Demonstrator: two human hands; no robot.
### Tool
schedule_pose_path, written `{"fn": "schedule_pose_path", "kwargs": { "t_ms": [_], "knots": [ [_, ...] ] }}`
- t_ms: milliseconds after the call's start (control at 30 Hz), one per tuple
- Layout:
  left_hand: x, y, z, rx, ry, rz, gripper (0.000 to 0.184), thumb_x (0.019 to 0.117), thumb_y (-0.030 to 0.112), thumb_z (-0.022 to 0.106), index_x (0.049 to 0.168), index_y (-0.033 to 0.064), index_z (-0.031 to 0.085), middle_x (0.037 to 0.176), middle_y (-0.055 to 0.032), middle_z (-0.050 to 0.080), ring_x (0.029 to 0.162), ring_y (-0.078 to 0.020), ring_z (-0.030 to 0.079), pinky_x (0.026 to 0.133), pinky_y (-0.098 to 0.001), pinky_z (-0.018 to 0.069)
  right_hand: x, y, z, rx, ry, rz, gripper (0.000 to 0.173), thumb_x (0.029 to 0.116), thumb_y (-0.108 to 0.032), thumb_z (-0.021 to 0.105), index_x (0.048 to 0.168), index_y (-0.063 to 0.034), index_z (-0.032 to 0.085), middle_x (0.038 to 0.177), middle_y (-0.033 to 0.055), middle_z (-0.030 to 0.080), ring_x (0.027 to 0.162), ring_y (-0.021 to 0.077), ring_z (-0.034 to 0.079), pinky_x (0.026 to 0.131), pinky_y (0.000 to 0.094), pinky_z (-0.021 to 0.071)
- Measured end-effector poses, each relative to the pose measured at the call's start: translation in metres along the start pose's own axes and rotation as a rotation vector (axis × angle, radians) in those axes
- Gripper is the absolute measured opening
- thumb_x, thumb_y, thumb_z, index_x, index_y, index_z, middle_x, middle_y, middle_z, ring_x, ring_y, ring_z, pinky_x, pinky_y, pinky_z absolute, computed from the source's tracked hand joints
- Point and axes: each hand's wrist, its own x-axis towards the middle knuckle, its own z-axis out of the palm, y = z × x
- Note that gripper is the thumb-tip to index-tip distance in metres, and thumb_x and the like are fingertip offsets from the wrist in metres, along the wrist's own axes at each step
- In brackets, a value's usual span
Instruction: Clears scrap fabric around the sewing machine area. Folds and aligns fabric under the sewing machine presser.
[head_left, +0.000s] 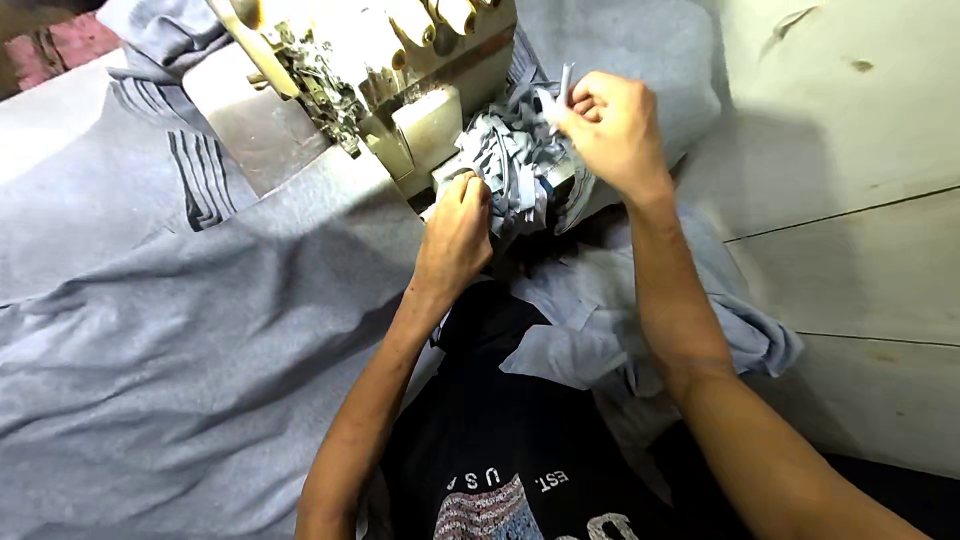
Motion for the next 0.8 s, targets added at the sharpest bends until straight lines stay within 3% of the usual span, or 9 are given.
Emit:
{"fn": "schedule_pose_path", "kwargs": {
  "t_ms": [67,167,300,433,500,567,667,733,800],
  "knots": [
    [-0.001,-0.001,0.001,0.0,0.0,0.009,0.017,0.0955,0.001,0.06,0.112,-0.0012,0.066,0.126,-0.0223,0.062,0.114,-0.0334,0.065,0.093,-0.046,0.0567,0.018,0.002,-0.013,0.08,-0.016,-0.058,0.023,0.0979,-0.025,0.067,0.105,-0.0038,0.069,0.093,0.0055,0.07,0.076,0.0095,0.067,0.072,0.0293,0.0575],
    [-0.001,-0.002,-0.002,-0.015,0.017,0.001,0.02,0.0955,0.003,0.06,0.114,0.0006,0.065,0.125,-0.0198,0.062,0.112,-0.0326,0.065,0.092,-0.0456,0.0568,0.04,-0.005,-0.032,0.281,-0.093,-0.096,0.017,0.0992,-0.022,0.066,0.103,-0.0058,0.068,0.084,-0.0028,0.068,0.066,0.002,0.06,0.062,0.0207,0.0516],
    [0.003,-0.007,-0.006,-0.134,0.144,-0.001,0.032,0.0997,0.011,0.059,0.128,-0.0025,0.058,0.126,-0.019,0.063,0.111,-0.0283,0.066,0.092,-0.041,0.0582,0.055,-0.025,-0.052,0.389,-0.281,-0.175,0.011,0.0994,-0.02,0.067,0.104,-0.0093,0.068,0.087,-0.0064,0.066,0.071,0.0007,0.06,0.066,0.0194,0.0529],
    [0.019,0.001,-0.021,-0.325,0.225,-0.047,0.057,0.098,0.021,0.068,0.146,0.0008,0.045,0.142,-0.0173,0.055,0.104,-0.0199,0.071,0.081,-0.0354,0.0639,0.059,-0.044,-0.06,0.541,-0.492,-0.252,0.004,0.0996,-0.018,0.066,0.098,-0.0149,0.068,0.082,-0.0109,0.065,0.07,-0.0017,0.059,0.066,0.0168,0.0519],
    [0.03,0.006,-0.027,-0.438,0.207,-0.034,0.064,0.0957,0.019,0.071,0.149,0.0018,0.041,0.142,-0.015,0.057,0.097,-0.0173,0.071,0.077,-0.0336,0.063,0.061,-0.05,-0.058,0.613,-0.584,-0.302,0.006,0.1005,-0.017,0.064,0.097,-0.0152,0.068,0.082,-0.0108,0.065,0.071,-0.0016,0.06,0.066,0.0163,0.053],
    [0.035,0.008,-0.028,-0.53,0.189,-0.001,0.051,0.0986,0.015,0.067,0.144,0.0024,0.047,0.127,-0.0123,0.065,0.091,-0.0155,0.071,0.075,-0.0318,0.0623,0.064,-0.052,-0.054,0.625,-0.633,-0.345,0.006,0.1001,-0.015,0.064,0.096,-0.0149,0.068,0.082,-0.0104,0.065,0.07,-0.0015,0.06,0.065,0.0162,0.0525],
    [0.029,0.004,-0.022,-0.507,0.215,-0.001,0.018,0.1025,0.009,0.058,0.117,0.0012,0.066,0.093,-0.0059,0.071,0.078,-0.0104,0.068,0.072,-0.0289,0.0582,0.073,-0.046,-0.045,0.528,-0.619,-0.329,0.004,0.0985,-0.014,0.065,0.096,-0.0141,0.068,0.081,-0.0104,0.065,0.069,-0.0022,0.059,0.064,0.0161,0.0511],
    [0.022,-0.003,-0.019,-0.485,0.193,-0.025,0.013,0.102,0.008,0.058,0.108,0.0023,0.068,0.086,-0.003,0.07,0.075,-0.0075,0.066,0.071,-0.0261,0.0571,0.078,-0.034,-0.038,0.446,-0.615,-0.3,0.005,0.0989,-0.015,0.065,0.097,-0.0117,0.068,0.082,-0.0089,0.065,0.069,-0.0014,0.058,0.064,0.0172,0.0506],
    [0.016,-0.011,-0.018,-0.498,0.173,-0.057,0.013,0.0997,0.006,0.059,0.107,0.0031,0.069,0.088,-0.0033,0.071,0.078,-0.0072,0.067,0.071,-0.0253,0.0569,0.081,-0.023,-0.027,0.378,-0.577,-0.266,0.007,0.0971,-0.016,0.068,0.097,-0.0097,0.07,0.081,-0.0077,0.065,0.068,-0.0011,0.058,0.063,0.0181,0.0499]
  ]
}}
